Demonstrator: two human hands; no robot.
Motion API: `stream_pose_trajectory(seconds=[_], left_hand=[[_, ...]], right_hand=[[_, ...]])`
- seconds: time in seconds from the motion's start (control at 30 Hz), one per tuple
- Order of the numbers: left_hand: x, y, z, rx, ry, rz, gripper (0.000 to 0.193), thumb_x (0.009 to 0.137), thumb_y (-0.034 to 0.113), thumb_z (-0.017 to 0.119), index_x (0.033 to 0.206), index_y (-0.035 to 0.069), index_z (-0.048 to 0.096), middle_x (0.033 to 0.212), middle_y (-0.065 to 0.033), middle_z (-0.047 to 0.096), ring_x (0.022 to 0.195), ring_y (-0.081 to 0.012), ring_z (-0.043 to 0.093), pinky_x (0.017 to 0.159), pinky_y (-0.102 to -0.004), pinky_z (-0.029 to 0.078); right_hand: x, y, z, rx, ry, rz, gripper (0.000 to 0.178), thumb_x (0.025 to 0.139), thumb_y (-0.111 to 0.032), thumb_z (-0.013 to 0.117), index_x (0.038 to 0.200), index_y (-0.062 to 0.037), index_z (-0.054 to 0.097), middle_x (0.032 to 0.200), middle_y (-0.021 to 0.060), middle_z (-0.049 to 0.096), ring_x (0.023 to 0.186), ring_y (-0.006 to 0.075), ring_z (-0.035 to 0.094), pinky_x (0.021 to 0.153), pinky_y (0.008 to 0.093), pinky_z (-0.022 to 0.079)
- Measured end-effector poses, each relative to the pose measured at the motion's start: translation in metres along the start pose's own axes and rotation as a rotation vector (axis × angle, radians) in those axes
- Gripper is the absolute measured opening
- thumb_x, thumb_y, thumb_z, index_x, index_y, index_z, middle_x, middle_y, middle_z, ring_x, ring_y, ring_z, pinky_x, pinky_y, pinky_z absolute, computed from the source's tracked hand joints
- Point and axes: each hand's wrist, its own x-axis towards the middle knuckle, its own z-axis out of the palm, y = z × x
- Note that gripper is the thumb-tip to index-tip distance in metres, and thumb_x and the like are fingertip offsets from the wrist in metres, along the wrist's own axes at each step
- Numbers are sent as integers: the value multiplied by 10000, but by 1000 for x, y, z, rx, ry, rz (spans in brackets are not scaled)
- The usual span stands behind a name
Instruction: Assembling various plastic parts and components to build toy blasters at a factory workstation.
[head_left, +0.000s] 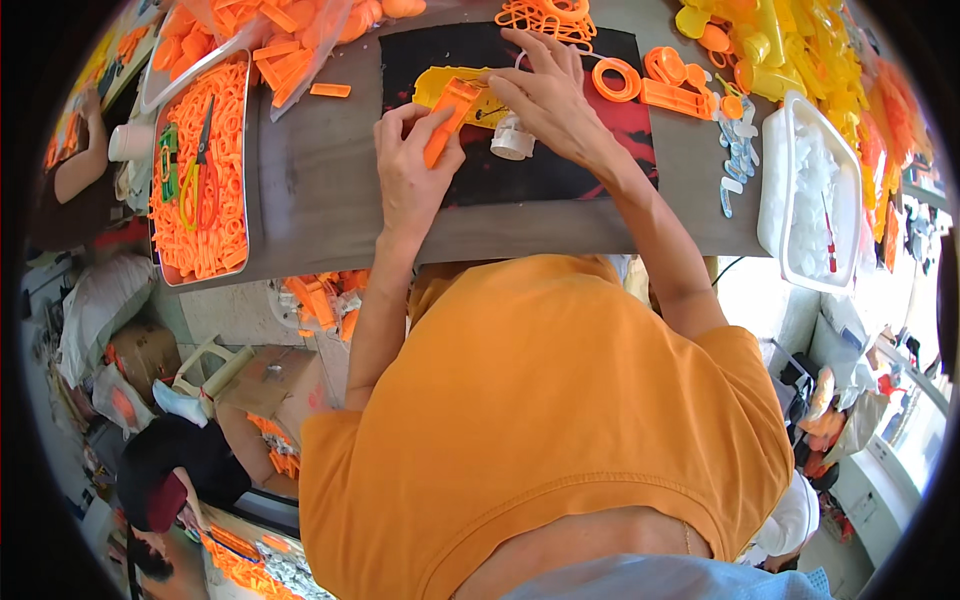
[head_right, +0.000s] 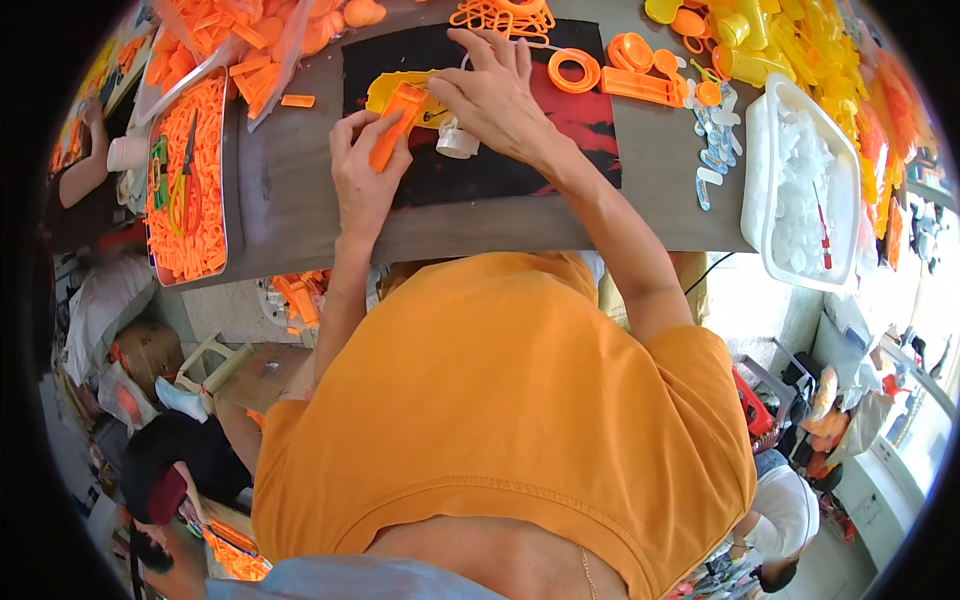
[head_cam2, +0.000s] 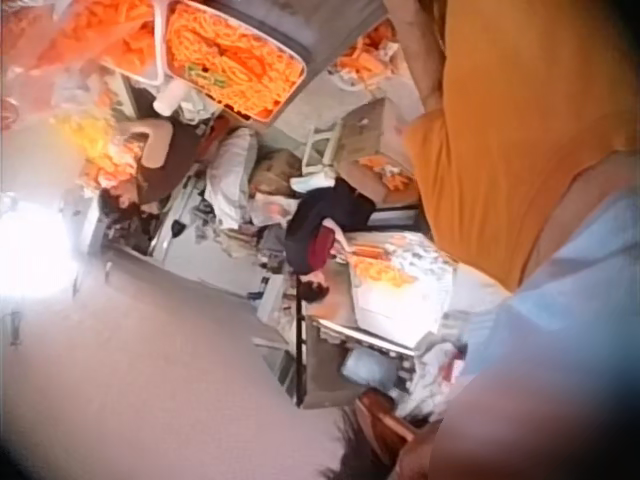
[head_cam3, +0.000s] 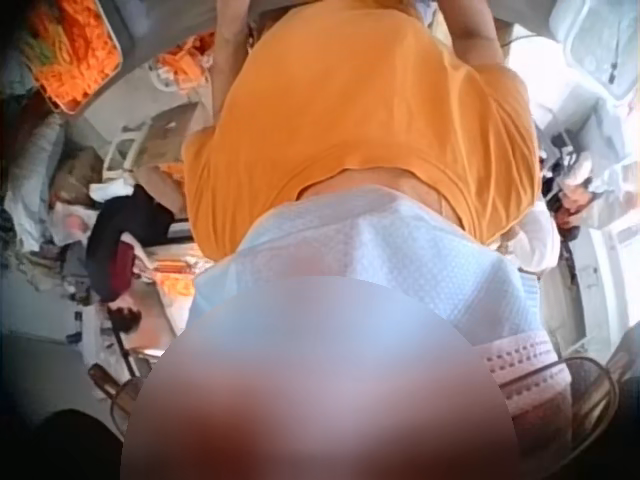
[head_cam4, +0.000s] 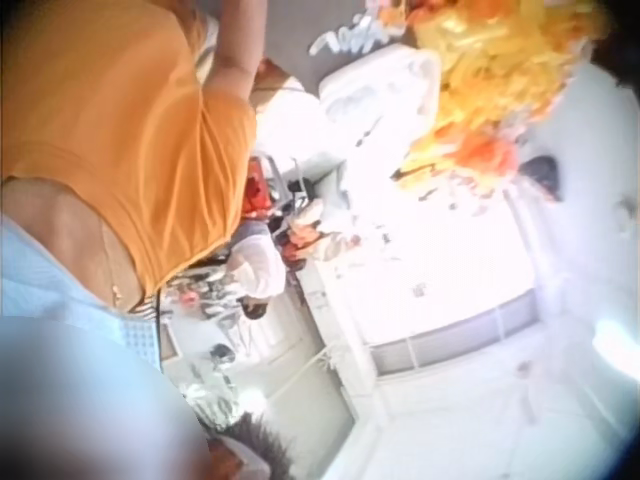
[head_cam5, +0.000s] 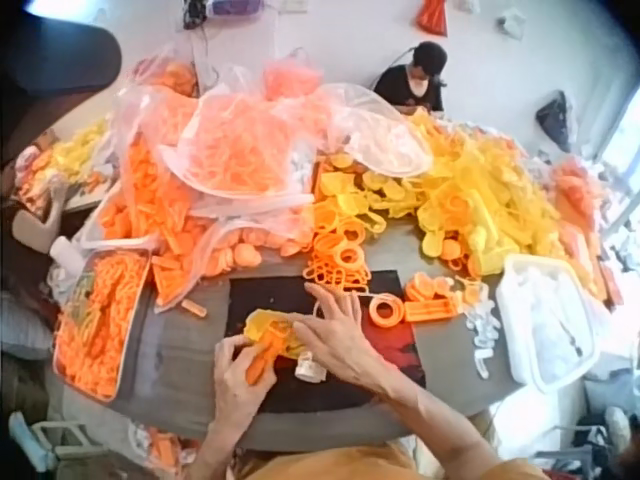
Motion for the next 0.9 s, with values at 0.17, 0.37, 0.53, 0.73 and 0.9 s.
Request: stream_pose_trajectory(seconds=[0.17,0.37,0.53,0.73,0.9], left_hand=[[-2,-9,-8,-295,-31,-205,267,818,53,693,1084,65,707,1075,-96,566,988,-245,560,860,-350,490],[1,-1,0,-276,-5,-267,241,860,104,691,1099,81,710,1099,-84,578,1049,-226,538,919,-338,454],[-6,-1,5,-191,59,-189,209,847,103,714,1055,86,722,1081,-75,575,1033,-232,525,897,-329,447],[-7,0,8,-101,41,-145,165,830,90,720,995,79,723,1045,-71,564,982,-247,516,867,-344,451],[1,5,2,154,-38,-28,161,811,95,720,971,75,714,1050,-73,562,993,-283,504,881,-368,445]], right_hand=[[-14,3,-1,-64,21,-87,327,995,-342,477,1179,-198,706,1465,90,389,1355,322,259,1133,444,173],[-20,3,8,-41,-8,-86,344,1006,-337,459,1185,-167,699,1454,101,398,1365,323,266,1143,460,156],[-21,1,12,4,14,-66,350,1010,-332,453,1204,-151,680,1437,111,409,1359,311,289,1154,479,132],[-20,-1,12,-17,-19,-42,360,1014,-346,443,1199,-146,678,1430,108,414,1361,300,295,1160,499,115],[-20,-3,8,-22,-39,-32,377,1016,-359,436,1188,-125,676,1433,102,413,1365,301,289,1163,510,100]])
